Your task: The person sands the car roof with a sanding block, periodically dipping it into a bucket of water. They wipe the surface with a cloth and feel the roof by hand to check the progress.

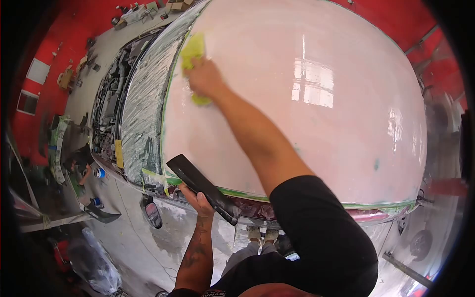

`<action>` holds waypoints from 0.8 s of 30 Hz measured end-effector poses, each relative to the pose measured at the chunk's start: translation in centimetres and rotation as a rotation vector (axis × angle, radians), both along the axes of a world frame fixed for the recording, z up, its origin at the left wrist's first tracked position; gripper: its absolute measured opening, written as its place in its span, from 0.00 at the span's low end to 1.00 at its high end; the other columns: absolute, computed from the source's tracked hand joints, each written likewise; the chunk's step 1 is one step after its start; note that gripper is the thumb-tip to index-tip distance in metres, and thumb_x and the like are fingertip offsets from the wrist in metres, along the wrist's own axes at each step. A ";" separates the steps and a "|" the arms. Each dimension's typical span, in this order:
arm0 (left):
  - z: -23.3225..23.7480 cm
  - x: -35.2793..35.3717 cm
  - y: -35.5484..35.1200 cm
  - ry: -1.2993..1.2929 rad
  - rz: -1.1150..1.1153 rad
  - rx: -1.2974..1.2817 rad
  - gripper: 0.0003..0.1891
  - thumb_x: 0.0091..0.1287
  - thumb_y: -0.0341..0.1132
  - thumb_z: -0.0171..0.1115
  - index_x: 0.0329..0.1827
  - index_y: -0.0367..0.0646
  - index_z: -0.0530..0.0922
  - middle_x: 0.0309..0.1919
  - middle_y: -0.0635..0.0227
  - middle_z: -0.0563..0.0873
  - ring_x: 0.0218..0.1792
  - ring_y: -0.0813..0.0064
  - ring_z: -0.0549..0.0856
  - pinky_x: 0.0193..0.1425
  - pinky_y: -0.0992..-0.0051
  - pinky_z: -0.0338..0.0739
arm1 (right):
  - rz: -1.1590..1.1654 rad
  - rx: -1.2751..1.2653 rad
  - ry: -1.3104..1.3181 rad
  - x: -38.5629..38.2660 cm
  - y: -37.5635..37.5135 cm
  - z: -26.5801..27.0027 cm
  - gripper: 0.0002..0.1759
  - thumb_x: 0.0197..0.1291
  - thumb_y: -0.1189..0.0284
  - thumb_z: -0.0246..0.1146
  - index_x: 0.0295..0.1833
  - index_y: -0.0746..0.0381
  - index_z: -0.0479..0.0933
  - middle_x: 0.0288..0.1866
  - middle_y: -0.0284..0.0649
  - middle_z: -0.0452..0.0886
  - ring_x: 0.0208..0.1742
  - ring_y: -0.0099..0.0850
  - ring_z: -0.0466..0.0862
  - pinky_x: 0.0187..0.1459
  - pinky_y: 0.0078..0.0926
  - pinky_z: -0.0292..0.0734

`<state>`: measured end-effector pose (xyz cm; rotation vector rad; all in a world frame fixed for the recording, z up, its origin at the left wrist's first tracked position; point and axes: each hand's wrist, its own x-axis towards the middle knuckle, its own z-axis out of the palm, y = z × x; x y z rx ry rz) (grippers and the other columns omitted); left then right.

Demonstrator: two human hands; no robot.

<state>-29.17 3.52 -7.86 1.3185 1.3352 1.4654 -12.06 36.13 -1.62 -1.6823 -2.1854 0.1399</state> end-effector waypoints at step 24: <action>-0.1 1.2 1.1 -0.026 0.043 0.158 0.29 0.71 0.53 0.55 0.58 0.33 0.65 0.42 0.61 0.75 0.43 0.73 0.75 0.52 0.69 0.74 | 0.099 -0.170 -0.005 -4.1 -6.3 4.3 0.45 0.66 0.36 0.55 0.84 0.42 0.56 0.87 0.47 0.51 0.86 0.54 0.50 0.76 0.73 0.48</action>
